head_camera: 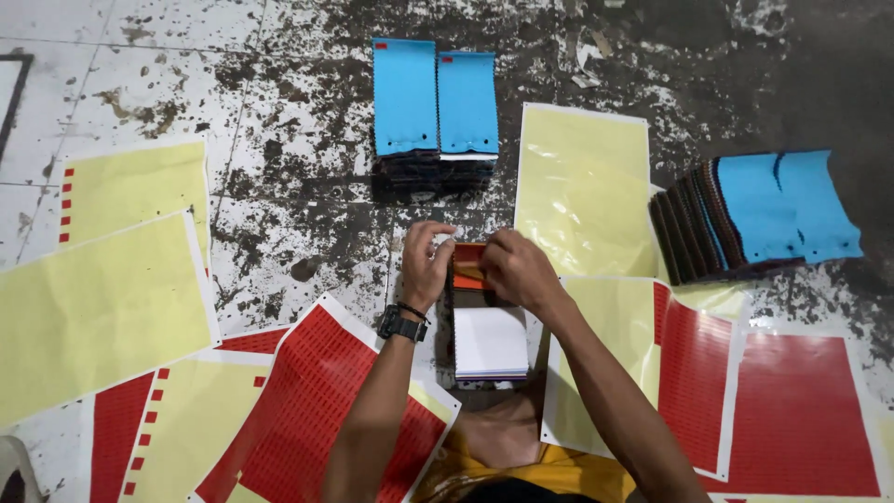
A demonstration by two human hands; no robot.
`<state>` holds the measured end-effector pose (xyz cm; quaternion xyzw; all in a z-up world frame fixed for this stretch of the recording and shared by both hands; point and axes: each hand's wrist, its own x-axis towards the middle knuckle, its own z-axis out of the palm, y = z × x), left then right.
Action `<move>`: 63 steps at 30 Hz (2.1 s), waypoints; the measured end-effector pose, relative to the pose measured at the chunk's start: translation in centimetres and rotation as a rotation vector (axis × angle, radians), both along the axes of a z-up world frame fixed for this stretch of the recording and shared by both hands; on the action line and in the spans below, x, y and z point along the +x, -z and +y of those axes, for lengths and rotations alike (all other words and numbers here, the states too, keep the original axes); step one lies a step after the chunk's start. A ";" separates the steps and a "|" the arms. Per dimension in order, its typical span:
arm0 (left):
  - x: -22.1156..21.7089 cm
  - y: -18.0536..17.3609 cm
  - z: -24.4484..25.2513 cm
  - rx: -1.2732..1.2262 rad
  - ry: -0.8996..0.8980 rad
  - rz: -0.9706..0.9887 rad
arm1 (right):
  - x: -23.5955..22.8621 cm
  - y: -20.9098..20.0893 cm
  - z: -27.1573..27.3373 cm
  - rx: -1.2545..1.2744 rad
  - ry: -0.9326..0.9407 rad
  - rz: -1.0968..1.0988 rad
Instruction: Manually assembling a swatch book by picking up individual colored samples and attaching them to a base material.
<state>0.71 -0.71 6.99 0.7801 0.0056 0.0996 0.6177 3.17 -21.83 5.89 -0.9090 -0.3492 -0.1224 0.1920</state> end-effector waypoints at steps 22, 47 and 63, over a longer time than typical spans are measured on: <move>-0.9 -6.0 0.9 0.323 0.337 0.451 | 1.9 -8.8 2.4 -0.320 -0.010 0.732; -0.8 -0.9 -0.2 0.706 0.197 0.269 | -16.2 -7.7 -0.1 -0.193 -0.139 0.138; -8.7 -7.1 -16.6 0.113 0.555 0.095 | -18.0 -0.7 -20.2 0.660 1.045 0.239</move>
